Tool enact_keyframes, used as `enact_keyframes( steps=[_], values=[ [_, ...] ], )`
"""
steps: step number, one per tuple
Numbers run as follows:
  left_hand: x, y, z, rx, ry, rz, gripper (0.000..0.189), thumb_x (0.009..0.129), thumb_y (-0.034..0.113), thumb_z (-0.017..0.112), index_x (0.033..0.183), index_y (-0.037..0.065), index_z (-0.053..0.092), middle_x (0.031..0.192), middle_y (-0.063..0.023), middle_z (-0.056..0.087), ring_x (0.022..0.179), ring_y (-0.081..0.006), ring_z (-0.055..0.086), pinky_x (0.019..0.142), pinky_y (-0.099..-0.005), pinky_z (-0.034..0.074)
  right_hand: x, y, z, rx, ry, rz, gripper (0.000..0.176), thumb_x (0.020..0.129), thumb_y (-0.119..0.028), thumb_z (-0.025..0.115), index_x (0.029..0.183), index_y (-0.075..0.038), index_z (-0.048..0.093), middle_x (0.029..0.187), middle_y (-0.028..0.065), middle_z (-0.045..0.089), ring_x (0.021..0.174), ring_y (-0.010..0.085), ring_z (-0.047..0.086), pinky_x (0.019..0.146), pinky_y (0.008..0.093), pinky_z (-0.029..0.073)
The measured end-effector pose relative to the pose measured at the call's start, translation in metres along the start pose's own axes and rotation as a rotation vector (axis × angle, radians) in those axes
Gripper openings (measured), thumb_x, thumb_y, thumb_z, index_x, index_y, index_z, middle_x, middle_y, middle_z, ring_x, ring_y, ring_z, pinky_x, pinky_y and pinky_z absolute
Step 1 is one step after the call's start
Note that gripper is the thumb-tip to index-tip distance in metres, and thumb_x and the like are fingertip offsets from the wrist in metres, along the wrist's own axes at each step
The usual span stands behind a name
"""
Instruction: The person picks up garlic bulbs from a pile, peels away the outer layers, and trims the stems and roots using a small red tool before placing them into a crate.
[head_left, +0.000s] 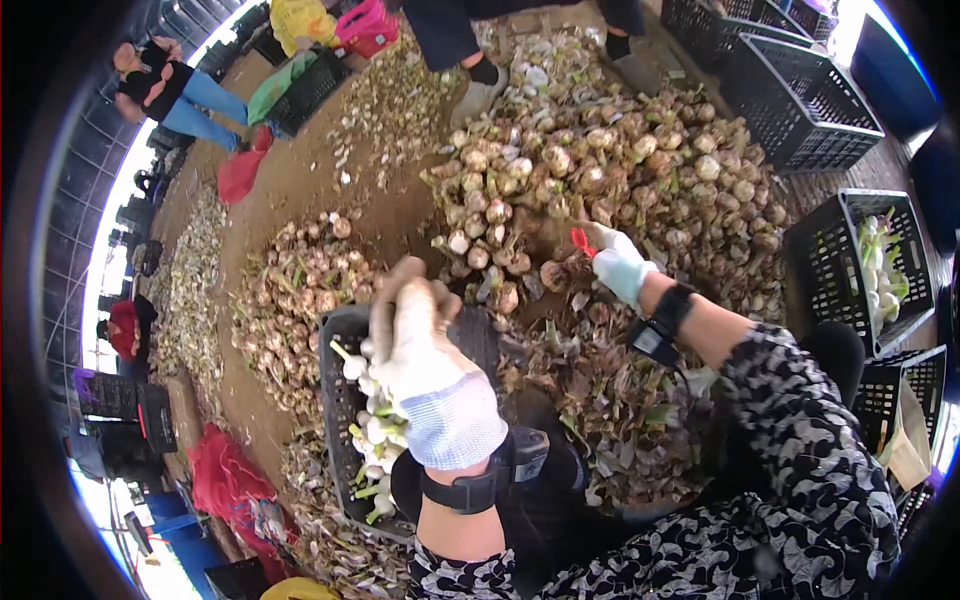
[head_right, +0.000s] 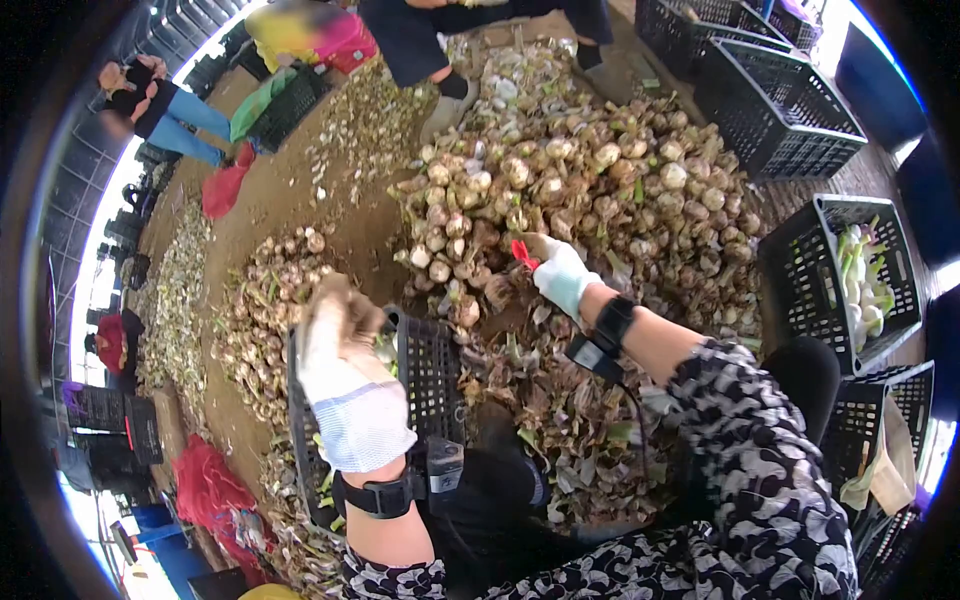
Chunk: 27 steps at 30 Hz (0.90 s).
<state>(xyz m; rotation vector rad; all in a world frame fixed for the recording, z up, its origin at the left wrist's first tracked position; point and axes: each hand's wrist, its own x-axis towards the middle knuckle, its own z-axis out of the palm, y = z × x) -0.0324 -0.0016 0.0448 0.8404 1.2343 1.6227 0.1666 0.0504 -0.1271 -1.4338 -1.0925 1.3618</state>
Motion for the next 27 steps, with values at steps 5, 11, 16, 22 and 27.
enact_keyframes(
  steps=[5,11,16,22,27],
  values=[
    [-0.025,-0.023,0.021,0.084,-0.361,-0.19,0.024,0.083,0.016,0.054,0.1,0.0,0.058,0.086,-0.004,0.056,0.075,-0.0134,0.053,0.069,-0.0274,0.045,-0.086,-0.085,-0.045,0.033,-0.092,-0.451,0.056,0.07,0.005,0.043,0.126,0.003,0.039,0.125,0.0163,0.047,0.117,0.0197,0.042,0.099,0.0288,0.03],
    [-0.073,-0.036,0.054,0.054,-0.901,-0.556,0.037,0.086,0.02,0.056,0.117,0.0,0.048,0.106,-0.0062,0.054,0.094,-0.0165,0.053,0.077,-0.0398,0.05,-0.17,-0.107,-0.078,0.397,-0.173,-0.524,0.059,0.077,-0.012,0.06,0.129,0.001,0.035,0.117,0.0135,0.052,0.099,0.0208,0.054,0.081,0.0319,0.045],
    [-0.094,-0.043,0.084,0.101,-0.754,-0.23,0.04,0.077,0.007,0.066,0.113,-0.001,0.05,0.101,-0.0057,0.057,0.088,-0.0141,0.056,0.079,-0.029,0.049,-0.185,-0.106,-0.091,0.391,0.079,-0.185,0.052,0.085,-0.03,0.057,0.121,0.005,0.041,0.091,0.0066,0.059,0.078,0.0115,0.057,0.066,0.0254,0.047],
    [-0.109,-0.066,0.11,0.274,-0.729,0.072,0.055,0.062,-0.005,0.076,0.11,-0.001,0.05,0.103,-0.0089,0.056,0.089,-0.0155,0.057,0.079,-0.0292,0.05,-0.176,-0.088,-0.096,0.206,0.227,-0.324,0.031,0.082,-0.033,0.061,0.093,-0.005,0.053,0.073,-0.0018,0.052,0.065,0.0037,0.047,0.055,0.0218,0.038],
    [-0.109,-0.074,0.118,0.239,-0.688,0.082,0.054,0.06,-0.008,0.075,0.107,0.0,0.051,0.1,-0.0084,0.058,0.089,-0.016,0.058,0.08,-0.0306,0.05,-0.177,-0.097,-0.107,0.404,0.223,-0.279,0.028,0.081,-0.028,0.063,0.091,-0.002,0.057,0.073,-0.0012,0.055,0.066,0.004,0.049,0.055,0.0213,0.04]
  ],
)
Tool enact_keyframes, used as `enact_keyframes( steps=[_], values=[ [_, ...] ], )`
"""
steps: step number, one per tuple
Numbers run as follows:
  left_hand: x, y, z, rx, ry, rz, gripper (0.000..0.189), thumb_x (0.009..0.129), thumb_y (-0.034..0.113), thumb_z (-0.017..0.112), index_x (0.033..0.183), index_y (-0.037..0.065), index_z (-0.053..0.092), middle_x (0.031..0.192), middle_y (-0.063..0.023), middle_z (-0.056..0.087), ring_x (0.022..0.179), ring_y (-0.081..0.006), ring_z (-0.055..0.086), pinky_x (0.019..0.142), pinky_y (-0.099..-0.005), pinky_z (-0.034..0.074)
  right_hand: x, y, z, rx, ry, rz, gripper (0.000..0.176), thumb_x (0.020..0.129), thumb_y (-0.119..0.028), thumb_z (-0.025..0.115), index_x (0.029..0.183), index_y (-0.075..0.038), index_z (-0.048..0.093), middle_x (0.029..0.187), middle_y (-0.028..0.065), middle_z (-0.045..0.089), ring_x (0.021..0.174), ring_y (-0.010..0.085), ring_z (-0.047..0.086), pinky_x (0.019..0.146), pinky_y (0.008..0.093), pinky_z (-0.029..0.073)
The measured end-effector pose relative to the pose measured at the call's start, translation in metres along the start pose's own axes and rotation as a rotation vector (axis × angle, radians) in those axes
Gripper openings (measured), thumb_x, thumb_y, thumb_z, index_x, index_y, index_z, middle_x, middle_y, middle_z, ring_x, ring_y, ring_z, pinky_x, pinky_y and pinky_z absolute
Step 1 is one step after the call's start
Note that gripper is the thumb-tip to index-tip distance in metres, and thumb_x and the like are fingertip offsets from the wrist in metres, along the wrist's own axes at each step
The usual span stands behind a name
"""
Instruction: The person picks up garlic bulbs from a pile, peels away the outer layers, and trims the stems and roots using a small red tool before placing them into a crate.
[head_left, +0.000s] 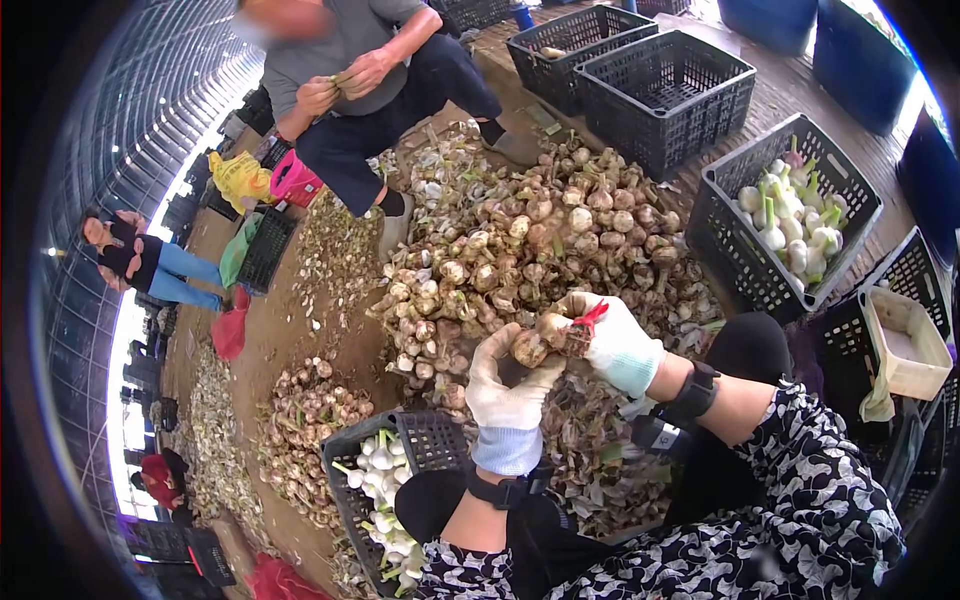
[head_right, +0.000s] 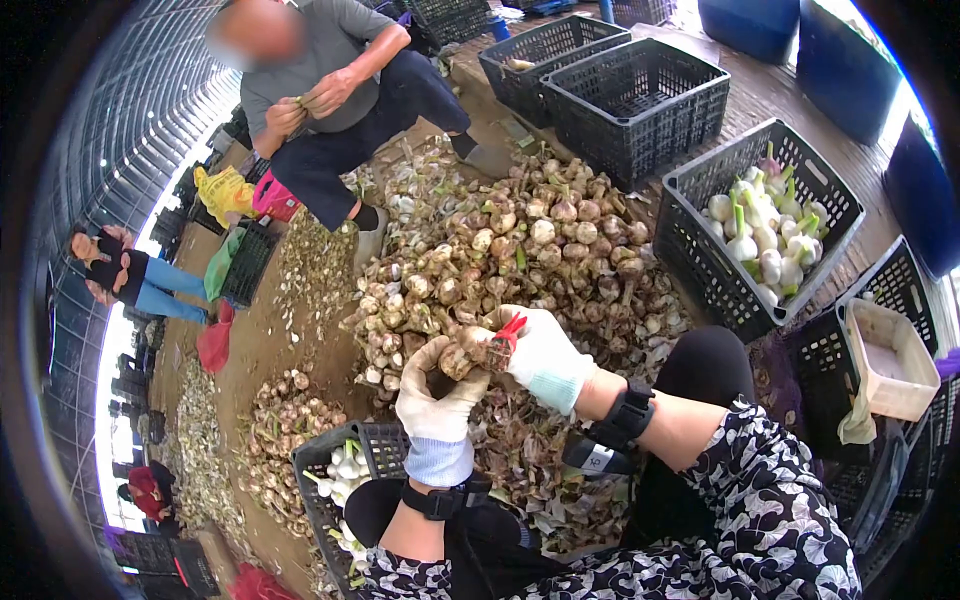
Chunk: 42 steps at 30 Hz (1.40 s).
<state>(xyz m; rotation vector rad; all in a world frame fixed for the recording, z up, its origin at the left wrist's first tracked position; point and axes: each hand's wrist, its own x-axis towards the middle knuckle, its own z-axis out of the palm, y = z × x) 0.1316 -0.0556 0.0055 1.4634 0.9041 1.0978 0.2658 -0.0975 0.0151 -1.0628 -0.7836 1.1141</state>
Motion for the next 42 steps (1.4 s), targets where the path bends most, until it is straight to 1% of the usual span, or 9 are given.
enact_keyframes(
  steps=[12,14,18,24,28,31,34,38,42],
  values=[
    [0.001,-0.008,-0.015,0.225,-0.052,0.447,0.049,0.06,0.001,0.078,0.104,0.0,0.054,0.097,-0.009,0.059,0.084,-0.0128,0.058,0.077,-0.0275,0.049,0.003,-0.006,-0.006,-0.173,-0.142,-0.003,0.015,0.078,-0.014,0.066,0.083,-0.001,0.06,0.071,-0.0025,0.058,0.065,0.0035,0.05,0.059,0.0205,0.042],
    [0.001,0.006,-0.014,0.299,-0.092,0.361,0.053,0.063,-0.001,0.076,0.108,-0.003,0.049,0.095,-0.0108,0.059,0.088,-0.0172,0.058,0.079,-0.0316,0.048,-0.004,-0.019,0.001,0.014,-0.083,0.257,0.013,0.077,-0.01,0.064,0.084,0.0,0.06,0.073,-0.0014,0.059,0.065,0.0045,0.051,0.059,0.0217,0.043],
    [0.007,0.004,-0.023,-0.628,-0.105,-0.444,0.031,0.085,0.018,0.058,0.108,-0.001,0.05,0.092,-0.0083,0.058,0.078,-0.0162,0.058,0.067,-0.0309,0.052,0.013,0.018,-0.002,-0.553,-0.049,-0.318,0.01,0.079,-0.009,0.06,0.086,-0.001,0.059,0.071,0.0003,0.06,0.066,0.0068,0.052,0.059,0.0244,0.044],
    [0.0,-0.004,-0.01,-0.013,0.012,-0.151,0.036,0.085,0.009,0.057,0.119,0.005,0.049,0.102,-0.0074,0.057,0.082,-0.0126,0.058,0.07,-0.0236,0.05,0.011,0.019,-0.006,-0.188,-0.15,-0.035,0.013,0.077,-0.008,0.062,0.085,-0.001,0.054,0.077,0.0056,0.059,0.072,0.0083,0.053,0.065,0.023,0.043],
    [-0.002,0.019,-0.015,-0.198,-0.121,-0.295,0.044,0.08,0.008,0.063,0.121,-0.001,0.047,0.101,-0.0103,0.058,0.08,-0.0145,0.059,0.07,-0.0239,0.05,0.016,0.009,-0.012,-0.833,-0.125,-0.603,0.021,0.067,-0.006,0.07,0.079,-0.003,0.053,0.088,0.0103,0.061,0.077,0.0168,0.058,0.068,0.0298,0.047],
    [0.003,0.016,-0.032,-0.593,-0.335,-0.456,0.054,0.078,0.016,0.066,0.123,-0.002,0.042,0.102,-0.0138,0.058,0.076,-0.0176,0.061,0.065,-0.0278,0.054,0.005,-0.006,-0.028,0.136,-0.424,0.031,0.023,0.076,-0.016,0.064,0.09,0.001,0.056,0.086,0.0046,0.06,0.079,0.0116,0.057,0.068,0.026,0.046],
    [0.004,0.02,-0.023,-0.733,-0.397,-0.53,0.058,0.078,0.015,0.066,0.126,-0.002,0.039,0.102,-0.0136,0.058,0.081,-0.0188,0.061,0.063,-0.0291,0.056,0.003,0.008,-0.026,0.484,-0.394,0.051,0.032,0.08,-0.026,0.065,0.093,0.001,0.056,0.085,0.003,0.06,0.071,0.0082,0.054,0.067,0.0231,0.044],
    [0.001,0.002,-0.017,0.1,-0.248,-0.039,0.053,0.072,-0.001,0.068,0.119,-0.002,0.044,0.097,-0.0098,0.058,0.081,-0.02,0.061,0.065,-0.0306,0.055,0.005,0.015,-0.022,-0.14,-0.264,-0.015,0.013,0.083,-0.011,0.057,0.09,0.0,0.056,0.079,0.0029,0.06,0.07,0.0091,0.055,0.064,0.0231,0.045],
    [0.002,0.012,-0.019,-0.53,-0.36,-0.352,0.052,0.075,0.004,0.066,0.121,-0.001,0.042,0.093,-0.0087,0.058,0.083,-0.0207,0.061,0.068,-0.0296,0.054,0.036,0.015,-0.052,-0.06,0.174,-0.155,0.007,0.082,-0.002,0.053,0.088,0.003,0.055,0.079,0.011,0.062,0.074,0.0183,0.061,0.066,0.0297,0.05]
  ],
)
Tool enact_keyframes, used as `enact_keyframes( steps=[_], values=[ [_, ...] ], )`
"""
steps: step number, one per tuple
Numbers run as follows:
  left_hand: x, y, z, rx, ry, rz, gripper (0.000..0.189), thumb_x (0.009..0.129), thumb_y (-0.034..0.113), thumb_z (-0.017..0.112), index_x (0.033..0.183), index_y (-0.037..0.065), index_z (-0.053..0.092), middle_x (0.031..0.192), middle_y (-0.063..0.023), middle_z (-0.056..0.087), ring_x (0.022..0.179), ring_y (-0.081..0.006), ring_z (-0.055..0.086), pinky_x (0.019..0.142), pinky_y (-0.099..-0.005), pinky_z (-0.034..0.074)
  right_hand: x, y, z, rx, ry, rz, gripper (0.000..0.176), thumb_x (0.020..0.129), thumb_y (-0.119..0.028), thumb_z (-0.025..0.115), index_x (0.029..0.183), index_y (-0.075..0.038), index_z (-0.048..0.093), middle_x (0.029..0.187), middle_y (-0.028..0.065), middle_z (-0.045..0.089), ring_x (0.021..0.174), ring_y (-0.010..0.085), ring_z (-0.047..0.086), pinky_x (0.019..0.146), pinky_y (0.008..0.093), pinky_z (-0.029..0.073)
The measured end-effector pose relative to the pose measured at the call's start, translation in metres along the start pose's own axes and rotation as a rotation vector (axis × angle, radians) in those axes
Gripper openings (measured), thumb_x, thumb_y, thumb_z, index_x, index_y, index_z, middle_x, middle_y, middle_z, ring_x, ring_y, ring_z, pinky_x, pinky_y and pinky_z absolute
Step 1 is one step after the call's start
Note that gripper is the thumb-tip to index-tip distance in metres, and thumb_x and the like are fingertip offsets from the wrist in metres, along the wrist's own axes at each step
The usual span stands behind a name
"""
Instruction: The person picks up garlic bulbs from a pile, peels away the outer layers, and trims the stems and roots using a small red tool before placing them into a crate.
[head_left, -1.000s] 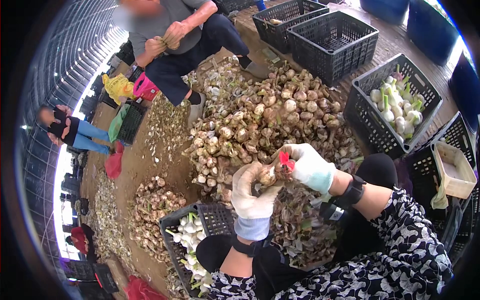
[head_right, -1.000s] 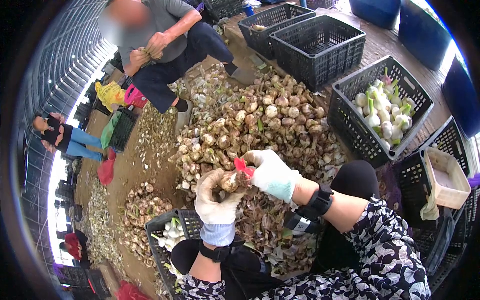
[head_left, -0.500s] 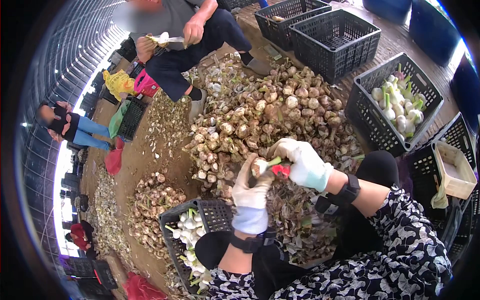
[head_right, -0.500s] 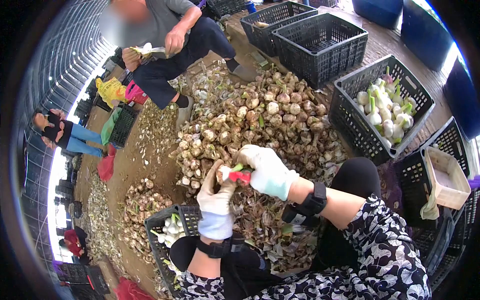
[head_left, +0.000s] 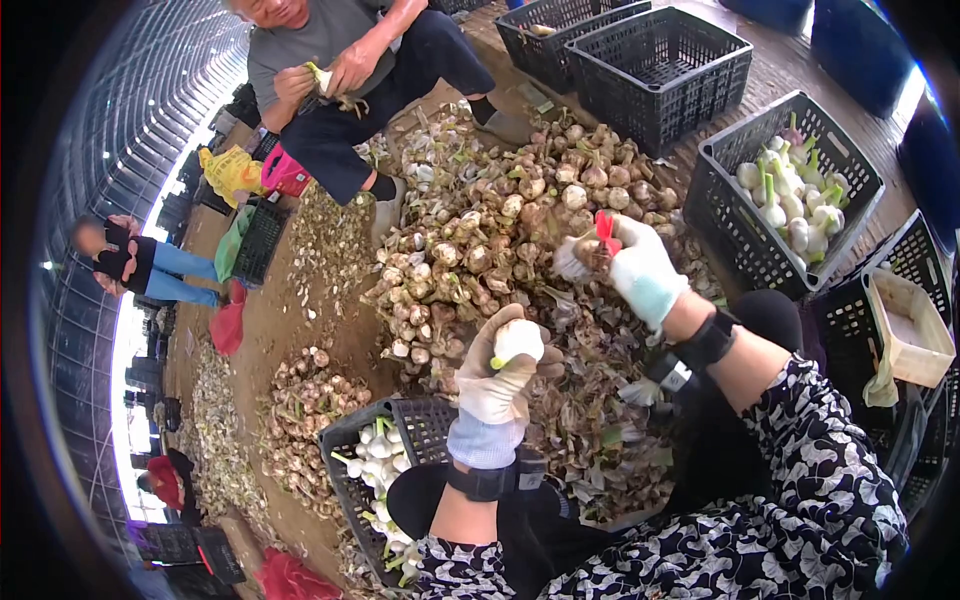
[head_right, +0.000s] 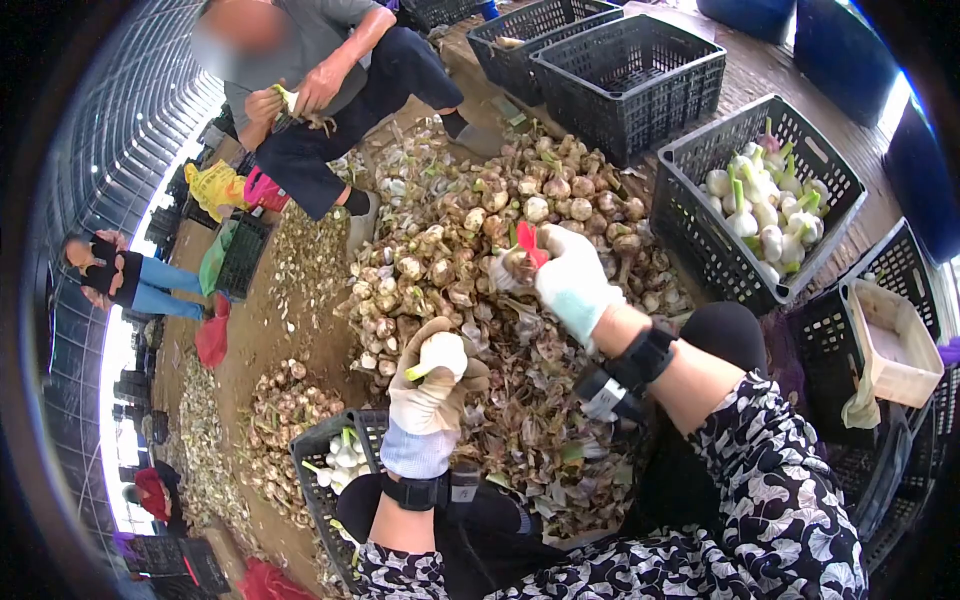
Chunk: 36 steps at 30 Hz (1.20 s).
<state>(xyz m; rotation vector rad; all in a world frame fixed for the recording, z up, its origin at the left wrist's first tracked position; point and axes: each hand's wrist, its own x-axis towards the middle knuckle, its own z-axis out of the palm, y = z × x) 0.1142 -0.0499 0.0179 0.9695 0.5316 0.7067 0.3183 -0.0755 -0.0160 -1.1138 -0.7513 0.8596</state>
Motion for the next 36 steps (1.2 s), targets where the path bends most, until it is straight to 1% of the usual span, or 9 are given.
enact_keyframes(
  steps=[2,4,8,12,18,20,28,30,36],
  values=[
    [0.001,-0.003,-0.004,-0.14,-0.003,0.017,0.053,0.074,0.008,0.068,0.121,0.001,0.043,0.095,-0.0123,0.059,0.077,-0.0226,0.062,0.062,-0.0319,0.055,-0.005,-0.002,-0.005,0.403,-0.225,0.126,0.014,0.081,-0.001,0.054,0.094,0.003,0.055,0.086,0.0142,0.063,0.076,0.021,0.062,0.067,0.0309,0.05],
    [0.001,-0.003,-0.015,-0.092,-0.015,0.012,0.053,0.075,0.007,0.066,0.122,0.003,0.042,0.096,-0.0113,0.058,0.076,-0.022,0.062,0.06,-0.0314,0.055,-0.031,-0.009,0.007,-0.663,-0.313,-0.36,0.024,0.077,0.001,0.055,0.1,0.001,0.054,0.092,0.0153,0.061,0.078,0.0253,0.062,0.069,0.0331,0.05],
    [0.0,0.005,-0.018,0.011,0.077,0.022,0.055,0.076,0.002,0.063,0.126,0.004,0.04,0.098,-0.0115,0.058,0.074,-0.0207,0.061,0.059,-0.0288,0.055,-0.046,-0.006,0.015,-1.128,-1.061,0.058,0.038,0.075,-0.016,0.057,0.112,-0.006,0.055,0.095,0.0162,0.062,0.085,0.0268,0.061,0.073,0.0334,0.049],
    [-0.003,0.006,-0.024,0.143,0.107,0.009,0.054,0.075,-0.009,0.053,0.126,0.0,0.039,0.105,-0.0127,0.056,0.079,-0.0211,0.061,0.063,-0.0292,0.056,-0.045,-0.011,0.012,-0.968,-0.862,0.064,0.043,0.079,-0.039,0.059,0.104,-0.003,0.056,0.092,0.0172,0.062,0.085,0.0274,0.061,0.073,0.034,0.049],
    [-0.002,-0.001,-0.013,0.289,-0.05,-0.008,0.058,0.068,-0.019,0.047,0.124,-0.003,0.042,0.113,-0.0116,0.052,0.1,-0.0177,0.054,0.085,-0.0269,0.046,-0.026,-0.009,0.024,-0.537,-0.576,0.064,0.042,0.08,-0.036,0.062,0.095,0.003,0.053,0.078,0.0049,0.058,0.074,0.0095,0.056,0.063,0.0263,0.046],
    [-0.003,0.0,-0.015,0.133,-0.085,-0.062,0.057,0.068,-0.018,0.047,0.123,-0.005,0.042,0.11,-0.0126,0.054,0.099,-0.0183,0.054,0.085,-0.028,0.045,-0.031,-0.04,0.028,-0.257,-0.568,0.499,0.036,0.082,-0.032,0.061,0.094,0.002,0.054,0.077,0.0035,0.058,0.074,0.0082,0.056,0.064,0.0252,0.045],
    [0.001,-0.008,-0.013,0.298,0.107,0.075,0.052,0.071,-0.004,0.055,0.12,-0.008,0.042,0.104,-0.0127,0.056,0.09,-0.02,0.057,0.078,-0.0291,0.048,-0.03,-0.021,0.015,-0.228,-0.549,0.278,0.026,0.083,-0.023,0.058,0.089,0.002,0.055,0.074,0.0093,0.06,0.071,0.0173,0.06,0.063,0.0268,0.047],
    [0.002,-0.008,-0.012,0.355,0.129,0.061,0.051,0.07,-0.005,0.055,0.119,-0.009,0.042,0.104,-0.013,0.056,0.089,-0.0201,0.058,0.079,-0.0293,0.048,-0.034,0.003,0.017,-0.708,-0.418,-0.3,0.024,0.077,-0.02,0.065,0.084,0.001,0.056,0.07,0.0111,0.057,0.068,0.0128,0.056,0.059,0.029,0.045],
    [0.001,-0.008,-0.018,0.124,0.023,0.0,0.058,0.067,-0.002,0.057,0.122,-0.01,0.04,0.111,-0.0155,0.054,0.094,-0.0199,0.056,0.085,-0.0289,0.045,-0.028,-0.018,0.013,0.057,-0.451,0.491,0.026,0.082,-0.026,0.062,0.088,-0.002,0.054,0.073,0.0058,0.059,0.067,0.0069,0.054,0.056,0.0223,0.044]
  ],
)
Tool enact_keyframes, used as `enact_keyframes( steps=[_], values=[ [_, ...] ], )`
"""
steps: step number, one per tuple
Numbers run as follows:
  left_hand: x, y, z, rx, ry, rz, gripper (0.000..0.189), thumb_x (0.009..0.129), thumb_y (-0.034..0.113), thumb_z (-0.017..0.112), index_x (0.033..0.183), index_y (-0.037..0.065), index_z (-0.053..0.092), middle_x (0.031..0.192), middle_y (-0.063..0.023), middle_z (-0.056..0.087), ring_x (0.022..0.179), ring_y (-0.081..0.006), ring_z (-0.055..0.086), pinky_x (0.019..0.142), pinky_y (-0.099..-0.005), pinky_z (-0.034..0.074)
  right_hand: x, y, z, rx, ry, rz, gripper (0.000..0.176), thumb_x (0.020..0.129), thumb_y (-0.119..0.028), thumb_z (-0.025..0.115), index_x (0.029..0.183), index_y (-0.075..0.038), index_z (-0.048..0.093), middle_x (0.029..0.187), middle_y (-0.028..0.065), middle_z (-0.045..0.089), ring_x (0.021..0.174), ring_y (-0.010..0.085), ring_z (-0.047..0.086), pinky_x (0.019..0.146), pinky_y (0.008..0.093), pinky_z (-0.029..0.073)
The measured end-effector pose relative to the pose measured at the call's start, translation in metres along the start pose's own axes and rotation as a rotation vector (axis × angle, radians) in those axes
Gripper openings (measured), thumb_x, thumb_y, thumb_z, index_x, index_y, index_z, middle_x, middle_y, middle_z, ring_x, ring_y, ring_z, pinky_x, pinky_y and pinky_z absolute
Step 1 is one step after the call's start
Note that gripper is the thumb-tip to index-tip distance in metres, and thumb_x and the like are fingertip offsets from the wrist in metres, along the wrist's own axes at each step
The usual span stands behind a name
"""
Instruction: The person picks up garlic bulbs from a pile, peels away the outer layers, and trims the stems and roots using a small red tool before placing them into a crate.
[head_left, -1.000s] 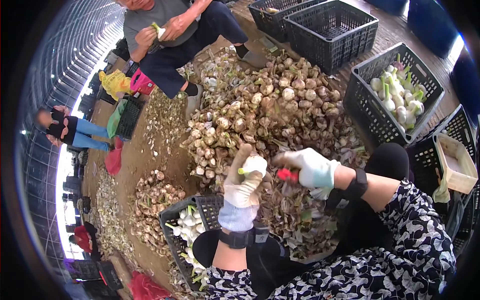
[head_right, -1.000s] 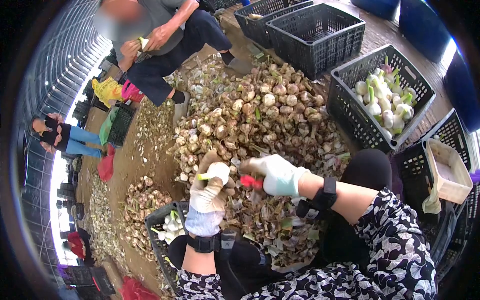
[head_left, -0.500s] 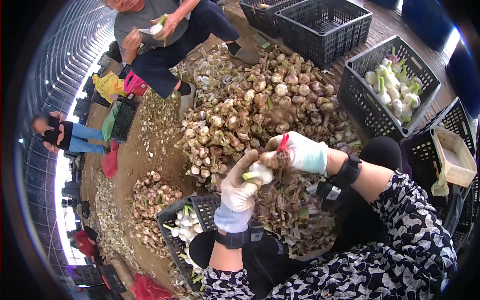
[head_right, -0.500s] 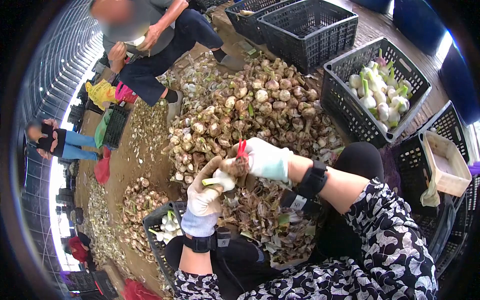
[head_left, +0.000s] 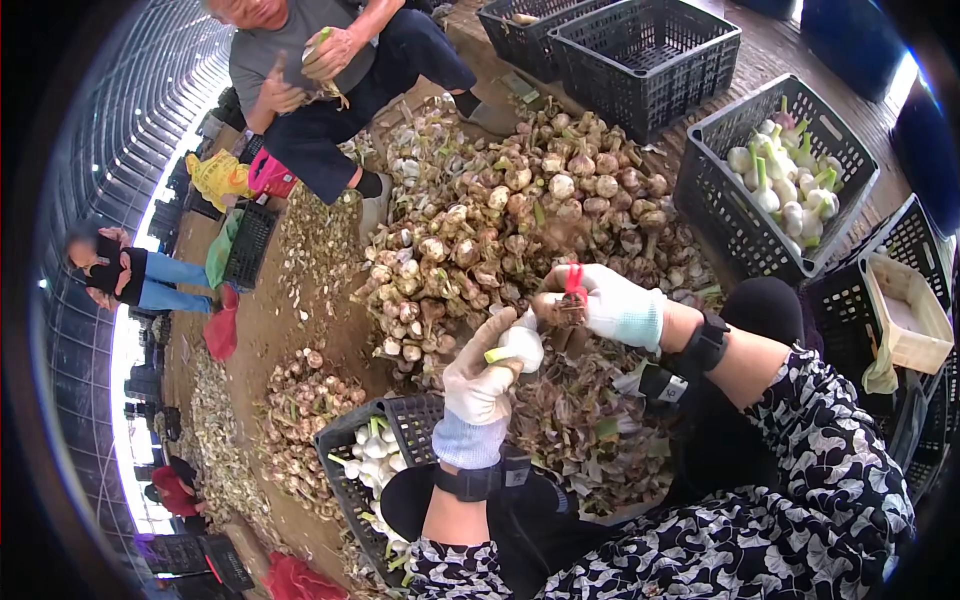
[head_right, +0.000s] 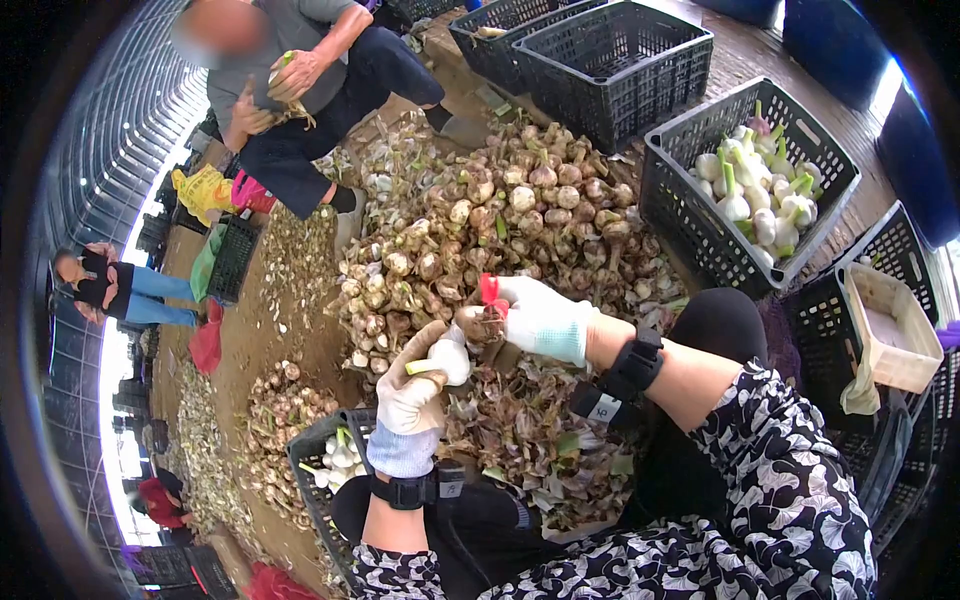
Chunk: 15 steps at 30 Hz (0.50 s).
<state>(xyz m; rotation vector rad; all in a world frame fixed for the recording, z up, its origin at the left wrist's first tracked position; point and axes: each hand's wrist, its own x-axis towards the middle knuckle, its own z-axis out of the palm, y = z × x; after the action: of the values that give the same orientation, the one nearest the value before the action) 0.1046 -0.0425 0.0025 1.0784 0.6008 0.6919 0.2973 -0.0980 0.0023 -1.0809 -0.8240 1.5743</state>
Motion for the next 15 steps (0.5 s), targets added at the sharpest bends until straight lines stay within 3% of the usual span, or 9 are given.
enact_keyframes(
  steps=[4,6,7,8,10,11,13,14,15],
  values=[
    [0.004,-0.006,-0.001,-0.001,-0.15,0.086,0.061,0.073,-0.011,0.047,0.131,0.002,0.036,0.109,-0.0117,0.053,0.092,-0.0154,0.055,0.074,-0.0185,0.044,0.003,0.005,0.011,-0.268,0.07,-0.181,0.037,0.077,-0.029,0.068,0.092,0.0,0.05,0.082,0.0058,0.056,0.075,0.008,0.05,0.065,0.0252,0.044],
    [0.017,-0.014,-0.017,-0.985,-0.635,-0.287,0.054,0.083,0.008,0.048,0.134,0.004,0.03,0.11,-0.0139,0.055,0.088,-0.016,0.055,0.077,-0.0239,0.043,0.013,0.026,0.018,-0.137,0.123,-0.336,0.036,0.076,-0.028,0.068,0.09,0.0,0.05,0.079,0.0059,0.055,0.074,0.0098,0.05,0.065,0.0269,0.044],
    [0.01,-0.014,-0.004,-0.676,-0.213,-0.16,0.047,0.085,0.008,0.044,0.131,0.004,0.033,0.109,-0.0134,0.056,0.088,-0.0161,0.055,0.077,-0.0248,0.043,0.006,0.018,0.025,-0.487,0.197,-0.451,0.03,0.076,-0.022,0.068,0.089,0.0,0.051,0.081,0.0066,0.056,0.074,0.01,0.05,0.065,0.0273,0.044],
    [0.004,-0.009,0.006,-0.354,0.201,-0.032,0.041,0.087,0.008,0.04,0.129,0.004,0.036,0.108,-0.0129,0.057,0.089,-0.0163,0.055,0.078,-0.0257,0.044,0.009,0.023,0.027,-0.469,0.122,-0.573,0.022,0.079,-0.018,0.064,0.089,-0.001,0.053,0.078,0.006,0.057,0.07,0.0096,0.052,0.062,0.0257,0.045],
    [0.003,-0.003,0.004,-0.347,0.201,-0.034,0.035,0.087,0.011,0.041,0.121,0.003,0.045,0.1,-0.0128,0.059,0.089,-0.0201,0.056,0.081,-0.0337,0.044,0.008,0.021,0.026,-0.269,0.187,-0.47,0.016,0.082,-0.016,0.06,0.087,-0.002,0.054,0.072,0.0038,0.057,0.062,0.0076,0.051,0.055,0.0235,0.044],
    [0.004,-0.006,-0.003,-0.3,0.246,-0.029,0.034,0.087,0.011,0.042,0.119,0.001,0.047,0.096,-0.013,0.06,0.088,-0.0206,0.056,0.082,-0.035,0.044,0.002,0.002,0.028,0.048,0.236,-0.15,0.012,0.083,-0.015,0.058,0.086,-0.003,0.055,0.068,0.0013,0.057,0.06,0.0056,0.051,0.051,0.0211,0.042],
    [0.005,-0.004,-0.007,-0.477,0.206,-0.033,0.036,0.087,0.009,0.043,0.121,-0.001,0.045,0.096,-0.0142,0.059,0.088,-0.0184,0.057,0.084,-0.0311,0.044,0.016,0.019,0.01,-0.206,0.098,-0.275,0.016,0.083,-0.017,0.056,0.084,-0.001,0.059,0.067,0.0038,0.059,0.061,0.0094,0.055,0.056,0.0249,0.045],
    [0.006,-0.003,-0.004,-0.436,0.244,-0.009,0.032,0.088,0.015,0.043,0.115,0.001,0.05,0.089,-0.0119,0.06,0.081,-0.0196,0.057,0.077,-0.032,0.046,0.021,0.026,0.004,-0.425,-0.006,-0.398,0.018,0.083,-0.018,0.056,0.083,0.0,0.06,0.066,0.0051,0.059,0.062,0.0106,0.056,0.058,0.0263,0.046],
    [0.006,-0.003,-0.002,-0.396,0.284,0.014,0.03,0.089,0.021,0.043,0.11,0.003,0.055,0.083,-0.0095,0.061,0.074,-0.0208,0.057,0.069,-0.0329,0.048,0.017,0.038,0.003,-0.582,-0.033,-0.313,0.021,0.081,-0.021,0.057,0.082,0.0,0.061,0.066,0.0107,0.06,0.065,0.0176,0.059,0.064,0.0311,0.047]
  ],
)
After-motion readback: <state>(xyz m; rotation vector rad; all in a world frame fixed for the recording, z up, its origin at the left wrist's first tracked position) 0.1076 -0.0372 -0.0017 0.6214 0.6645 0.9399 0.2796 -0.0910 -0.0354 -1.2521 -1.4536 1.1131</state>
